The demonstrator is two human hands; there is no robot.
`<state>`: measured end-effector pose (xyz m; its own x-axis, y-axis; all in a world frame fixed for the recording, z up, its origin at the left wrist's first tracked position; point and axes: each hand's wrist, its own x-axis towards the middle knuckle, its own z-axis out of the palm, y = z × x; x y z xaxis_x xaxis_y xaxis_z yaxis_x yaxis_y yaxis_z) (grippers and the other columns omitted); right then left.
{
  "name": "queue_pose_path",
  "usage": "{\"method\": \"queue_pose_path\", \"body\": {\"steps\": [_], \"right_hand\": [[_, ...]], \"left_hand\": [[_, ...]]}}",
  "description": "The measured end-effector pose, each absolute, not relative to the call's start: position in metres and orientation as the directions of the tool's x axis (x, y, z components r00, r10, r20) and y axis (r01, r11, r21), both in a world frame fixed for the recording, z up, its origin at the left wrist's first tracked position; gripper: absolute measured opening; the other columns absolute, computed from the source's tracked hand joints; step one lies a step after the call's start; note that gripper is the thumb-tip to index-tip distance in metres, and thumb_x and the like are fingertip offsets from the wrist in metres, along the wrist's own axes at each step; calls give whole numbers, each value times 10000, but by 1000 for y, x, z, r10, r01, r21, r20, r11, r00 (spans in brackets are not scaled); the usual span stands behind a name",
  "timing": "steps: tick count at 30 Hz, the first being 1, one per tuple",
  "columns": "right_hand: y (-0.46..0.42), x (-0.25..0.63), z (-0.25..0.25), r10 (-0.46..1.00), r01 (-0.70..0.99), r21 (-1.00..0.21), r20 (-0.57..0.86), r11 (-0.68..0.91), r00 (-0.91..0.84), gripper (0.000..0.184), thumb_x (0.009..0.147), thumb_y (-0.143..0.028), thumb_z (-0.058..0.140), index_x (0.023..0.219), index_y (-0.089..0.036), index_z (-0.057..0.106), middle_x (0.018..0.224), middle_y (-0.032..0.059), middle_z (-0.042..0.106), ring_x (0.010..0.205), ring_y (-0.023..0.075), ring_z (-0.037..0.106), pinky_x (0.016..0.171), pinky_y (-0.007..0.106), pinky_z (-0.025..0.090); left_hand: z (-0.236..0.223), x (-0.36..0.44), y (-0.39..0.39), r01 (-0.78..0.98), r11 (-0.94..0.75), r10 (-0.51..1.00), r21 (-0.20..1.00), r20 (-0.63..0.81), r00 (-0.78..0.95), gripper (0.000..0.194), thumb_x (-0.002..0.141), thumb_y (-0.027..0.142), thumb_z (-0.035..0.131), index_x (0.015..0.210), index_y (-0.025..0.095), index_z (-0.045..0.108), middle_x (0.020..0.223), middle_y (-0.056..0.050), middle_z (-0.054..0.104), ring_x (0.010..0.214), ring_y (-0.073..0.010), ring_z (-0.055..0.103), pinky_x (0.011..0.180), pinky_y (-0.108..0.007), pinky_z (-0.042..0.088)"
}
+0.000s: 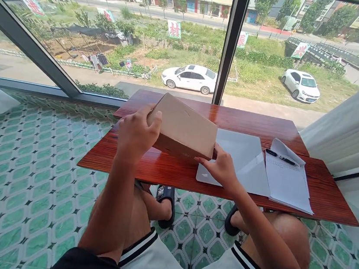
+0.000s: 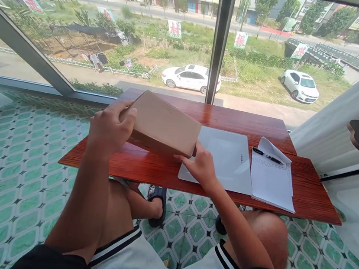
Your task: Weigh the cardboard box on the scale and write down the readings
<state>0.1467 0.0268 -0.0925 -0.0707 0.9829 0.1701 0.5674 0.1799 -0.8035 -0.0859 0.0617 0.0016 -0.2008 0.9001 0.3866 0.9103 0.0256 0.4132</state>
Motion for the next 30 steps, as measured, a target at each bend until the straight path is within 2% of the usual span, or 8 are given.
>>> {"method": "queue_pose_path", "body": {"steps": [6,14,17,21,24,30], "right_hand": [[24,143,-88,982,692,-701,181,170,-57,516,822,-575,715,1131,-183,583,923,46,710,788,222,617,652,300,364],[25,141,-90,980,780,-603,186,165,-63,571,843,-645,657,1151,-172,570,919,65,697,779,246,622,628,313,314],[24,141,-89,981,753,-637,182,165,-61,556,837,-633,671,1136,-175,575,902,55,691,780,240,618,641,312,335],[21,140,-87,981,642,-743,177,186,-80,539,810,-561,736,1184,-202,587,946,34,716,830,225,646,689,305,402],[21,141,-87,982,566,-802,156,190,-109,582,790,-511,774,1250,-209,584,1001,39,738,869,228,676,727,314,451],[21,139,-86,978,497,-844,141,200,-155,714,801,-433,779,1423,-212,505,1097,65,746,975,263,694,822,383,517]], "left_hand": [[-1,-90,65,907,58,911,416,350,-219,505,948,460,390,1319,254,664,1228,-117,726,1160,-387,655,1023,-501,461],[4,-86,64,916,131,910,380,320,-263,510,952,470,362,1296,258,672,1139,-148,745,1113,-399,666,964,-512,485],[4,-85,64,925,158,901,345,334,-278,507,953,463,349,1279,257,678,1129,-162,737,1103,-402,662,931,-500,492],[2,-87,66,932,173,895,319,345,-284,503,955,459,352,1277,248,675,1099,-166,740,1068,-389,668,915,-482,489],[0,-91,69,929,176,906,326,315,-283,489,958,455,356,1253,239,680,1078,-166,746,1047,-378,672,920,-482,482],[-8,-100,77,934,191,905,302,314,-286,449,956,420,335,1115,231,709,1048,-161,750,1024,-368,672,903,-459,475]]}}
